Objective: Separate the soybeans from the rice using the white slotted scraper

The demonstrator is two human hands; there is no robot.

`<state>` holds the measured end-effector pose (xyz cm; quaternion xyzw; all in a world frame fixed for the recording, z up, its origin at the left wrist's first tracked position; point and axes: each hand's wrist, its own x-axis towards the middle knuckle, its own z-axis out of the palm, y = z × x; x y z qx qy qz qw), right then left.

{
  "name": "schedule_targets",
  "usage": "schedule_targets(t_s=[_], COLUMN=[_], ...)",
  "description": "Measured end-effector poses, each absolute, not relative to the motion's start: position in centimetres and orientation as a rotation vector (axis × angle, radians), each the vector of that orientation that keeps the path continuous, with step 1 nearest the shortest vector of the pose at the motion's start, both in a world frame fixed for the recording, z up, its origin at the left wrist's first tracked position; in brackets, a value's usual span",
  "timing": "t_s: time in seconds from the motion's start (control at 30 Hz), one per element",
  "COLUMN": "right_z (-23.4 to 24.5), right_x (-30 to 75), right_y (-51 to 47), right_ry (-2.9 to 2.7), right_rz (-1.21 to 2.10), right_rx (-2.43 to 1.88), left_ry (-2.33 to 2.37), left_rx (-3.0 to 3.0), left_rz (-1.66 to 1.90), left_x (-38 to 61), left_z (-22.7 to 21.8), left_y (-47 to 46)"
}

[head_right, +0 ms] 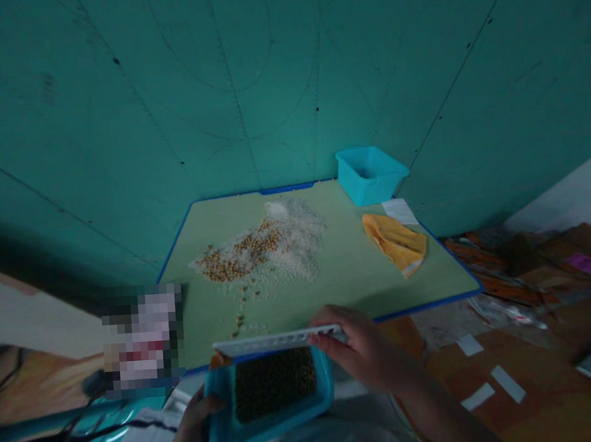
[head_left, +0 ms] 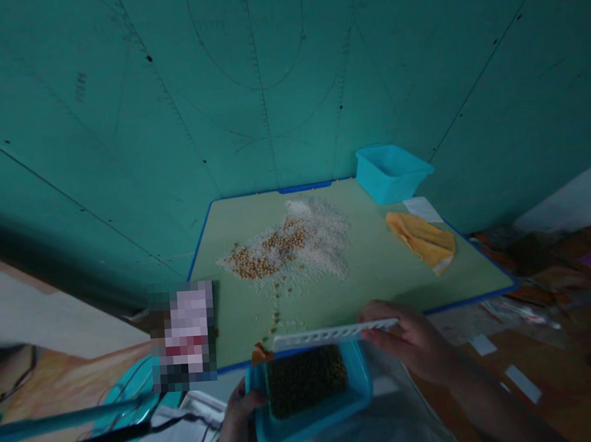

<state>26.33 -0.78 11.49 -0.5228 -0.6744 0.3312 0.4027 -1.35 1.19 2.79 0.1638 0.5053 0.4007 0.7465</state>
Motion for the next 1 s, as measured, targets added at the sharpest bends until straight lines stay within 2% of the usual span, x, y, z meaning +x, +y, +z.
schedule_targets(t_s=[0.33, 1.0], right_z=[12.0, 12.0], right_x=[24.6, 23.8], right_y=[2.0, 2.0], right_ry=[-1.632, -1.769], right_rz=[0.694, 0.747], right_rx=[-1.447, -1.340], left_ry=[1.158, 1.184], left_rx=[0.351, 0.359], left_rz=[0.903, 0.924], left_x=[-1.8, -2.0], left_z=[2.8, 3.4], left_y=[1.0, 0.7])
